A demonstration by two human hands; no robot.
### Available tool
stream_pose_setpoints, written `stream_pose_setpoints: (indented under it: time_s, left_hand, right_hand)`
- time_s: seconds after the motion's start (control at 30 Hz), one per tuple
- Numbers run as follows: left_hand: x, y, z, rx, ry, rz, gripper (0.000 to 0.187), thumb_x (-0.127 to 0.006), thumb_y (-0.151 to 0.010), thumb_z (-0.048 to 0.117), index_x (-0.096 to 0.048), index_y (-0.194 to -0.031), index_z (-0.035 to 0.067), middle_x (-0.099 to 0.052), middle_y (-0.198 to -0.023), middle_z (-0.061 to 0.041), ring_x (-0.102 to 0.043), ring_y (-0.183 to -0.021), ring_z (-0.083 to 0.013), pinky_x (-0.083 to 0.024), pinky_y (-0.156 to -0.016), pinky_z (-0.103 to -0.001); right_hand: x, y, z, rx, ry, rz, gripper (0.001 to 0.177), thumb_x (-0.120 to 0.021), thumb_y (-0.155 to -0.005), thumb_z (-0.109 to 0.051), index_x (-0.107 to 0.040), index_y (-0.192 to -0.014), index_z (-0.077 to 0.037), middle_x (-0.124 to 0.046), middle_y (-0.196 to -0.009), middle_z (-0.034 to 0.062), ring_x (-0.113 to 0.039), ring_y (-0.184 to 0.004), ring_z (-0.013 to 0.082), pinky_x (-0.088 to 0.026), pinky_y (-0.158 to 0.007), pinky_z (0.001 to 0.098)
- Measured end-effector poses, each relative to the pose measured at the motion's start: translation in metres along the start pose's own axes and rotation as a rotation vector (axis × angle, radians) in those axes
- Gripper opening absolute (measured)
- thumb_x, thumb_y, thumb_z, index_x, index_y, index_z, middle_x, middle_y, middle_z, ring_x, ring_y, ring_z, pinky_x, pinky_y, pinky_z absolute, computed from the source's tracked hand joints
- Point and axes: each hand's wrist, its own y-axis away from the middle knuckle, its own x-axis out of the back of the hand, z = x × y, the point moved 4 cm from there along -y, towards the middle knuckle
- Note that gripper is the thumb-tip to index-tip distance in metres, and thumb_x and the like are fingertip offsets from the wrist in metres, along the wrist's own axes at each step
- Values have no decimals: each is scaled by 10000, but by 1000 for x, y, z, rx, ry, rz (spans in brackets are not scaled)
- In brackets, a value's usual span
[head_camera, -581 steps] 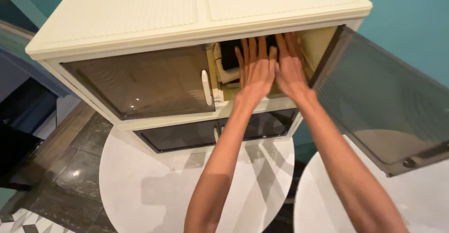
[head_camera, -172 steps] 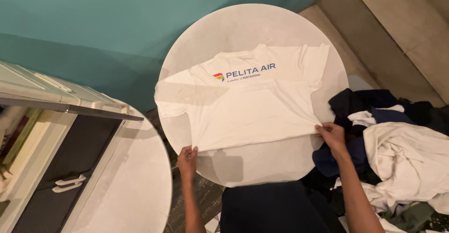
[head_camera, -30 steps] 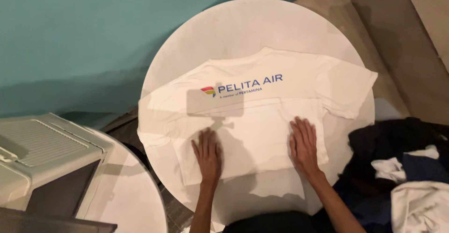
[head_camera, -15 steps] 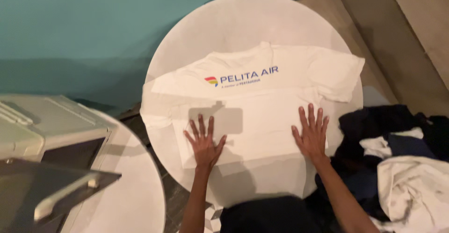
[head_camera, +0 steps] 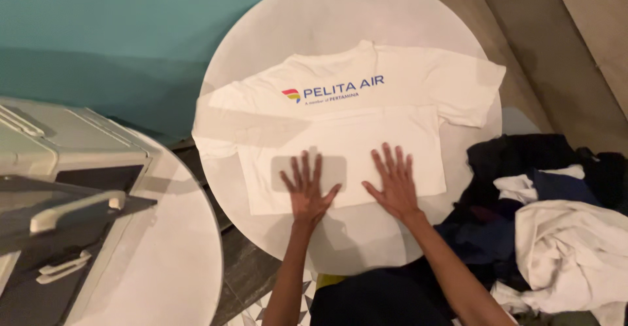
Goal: The person picks up a white shirt from a pile on the floor, spreads it out on a round table, and folds the sleeves and body into a rectangle before placing it into a storage cabinet. They then pick up a second white shirt and begin spreading it on the table to fold.
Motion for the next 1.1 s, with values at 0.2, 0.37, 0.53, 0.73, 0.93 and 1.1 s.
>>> stream_pose_setpoints:
  time_s: [0.2, 0.37, 0.53, 0.73, 0.93, 1.1]
  left_hand:
    - [-2, 34, -30, 54, 87, 303, 887, -493, -965, 643, -148, -1647, 194, 12, -1715, -121, 60, -1564, -372, 30, -1212, -655]
    - [-20, 42, -39, 72, 204, 379, 719, -482, -1024, 511, -300, -1622, 155, -120, -1718, -114, -54, -1592, -356, -30, -1264, -617]
    - [-29, -4, -64, 18, 297, 548, 451, -428, -1161, 279, -433, -1591, 144, -313, -1751, -12, -292, -1615, -223, -155, -1406, -514]
    - [19, -20, -76, 9, 97, 469, 808, -597, -1003, 426, -230, -1637, 82, -153, -1719, -121, -114, -1571, -417, -144, -1262, -580]
    - [39, -15, -69, 160, 9, 379, 889, -596, -916, 570, -209, -1628, 205, -93, -1709, -119, -49, -1560, -414, -71, -1209, -686]
    - [25, -17, -81, 55, 8, 481, 836, -576, -966, 531, -211, -1624, 165, -103, -1696, -163, -44, -1545, -446, -63, -1190, -697]
  right_hand:
    - [10, 42, 56, -121, -50, 75, 742, -461, -1038, -426, -239, -1643, -59, -151, -1720, 211, -94, -1584, 429, -79, -1270, 551]
    - [9, 47, 67, -187, -240, 171, 584, -463, -1045, -313, -362, -1551, -38, -309, -1649, 201, -223, -1552, 398, -168, -1267, 512]
    - [12, 2, 79, -130, -382, 269, 440, -390, -1081, -154, -460, -1502, -51, -429, -1628, 174, -318, -1572, 373, -250, -1316, 476]
    - [21, -33, 88, -80, -119, 167, 645, -442, -1047, -260, -270, -1611, 3, -233, -1687, 237, -151, -1557, 445, -129, -1254, 558]
    - [17, -34, 94, -194, 66, 117, 749, -416, -1016, -395, -220, -1649, -46, -148, -1719, 194, -45, -1574, 448, -8, -1244, 647]
    - [17, -31, 88, -184, 74, 156, 755, -413, -1030, -411, -185, -1641, -31, -93, -1688, 268, -22, -1539, 500, 25, -1198, 649]
